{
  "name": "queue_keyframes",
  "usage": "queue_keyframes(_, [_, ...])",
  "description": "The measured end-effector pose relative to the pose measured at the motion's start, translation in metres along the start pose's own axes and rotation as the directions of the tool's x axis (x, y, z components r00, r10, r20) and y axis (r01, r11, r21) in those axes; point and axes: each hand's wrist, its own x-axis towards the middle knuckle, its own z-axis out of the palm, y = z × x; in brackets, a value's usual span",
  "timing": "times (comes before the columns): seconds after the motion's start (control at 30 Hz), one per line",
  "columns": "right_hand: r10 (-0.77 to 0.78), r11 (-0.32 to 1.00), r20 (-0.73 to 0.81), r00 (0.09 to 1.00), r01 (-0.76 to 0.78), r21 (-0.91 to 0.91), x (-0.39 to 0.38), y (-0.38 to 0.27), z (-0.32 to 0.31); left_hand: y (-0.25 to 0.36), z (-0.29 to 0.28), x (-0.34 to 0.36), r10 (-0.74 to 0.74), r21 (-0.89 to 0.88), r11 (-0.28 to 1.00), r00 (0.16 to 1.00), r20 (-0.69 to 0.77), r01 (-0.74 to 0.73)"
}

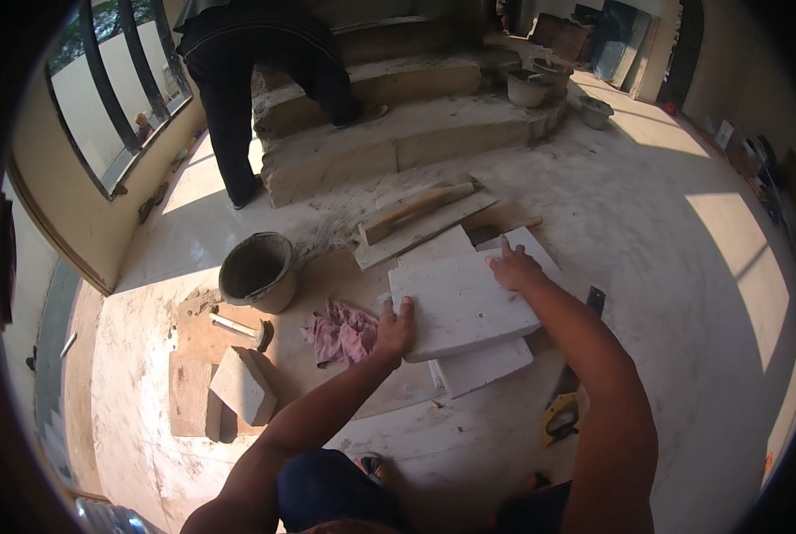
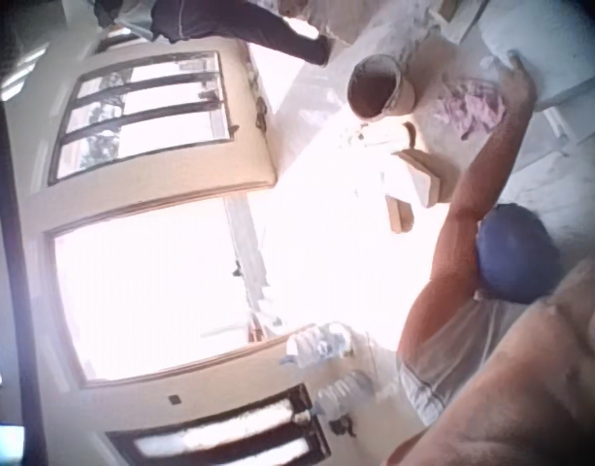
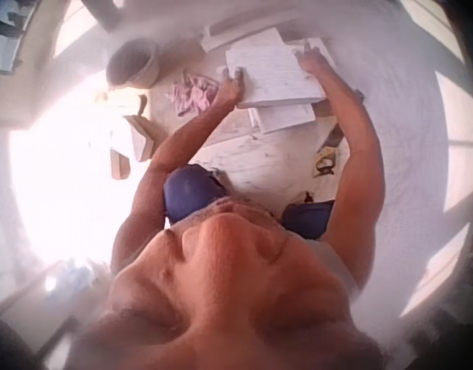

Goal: The person measures a lightweight concrete brick using a tape measure and then cuts through the brick using a hand saw.

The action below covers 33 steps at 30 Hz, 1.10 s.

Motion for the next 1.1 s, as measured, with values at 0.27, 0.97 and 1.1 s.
queue_keyframes(0.27, [-0.13, 0.969, -0.194, 0.972, 0.166, 0.183, -0.043, 0.0, -0.003, 0.062, -0.058, 0.069, -0.352, 0.546, 0.838, 0.781, 0.515, 0.017])
queue_keyframes(0.97, [-0.236, 0.953, -0.152, 0.96, 0.259, 0.155, -0.034, 0.043, -0.001, 0.024, 0.013, 0.017, -0.244, 0.161, 0.961, 0.964, 0.111, 0.225])
queue_keyframes(1.1, [-0.244, 0.948, -0.177, 0.953, 0.273, 0.163, -0.031, 0.037, 0.002, 0.011, -0.004, 0.032, -0.153, 0.172, 0.978, 0.967, 0.206, 0.119])
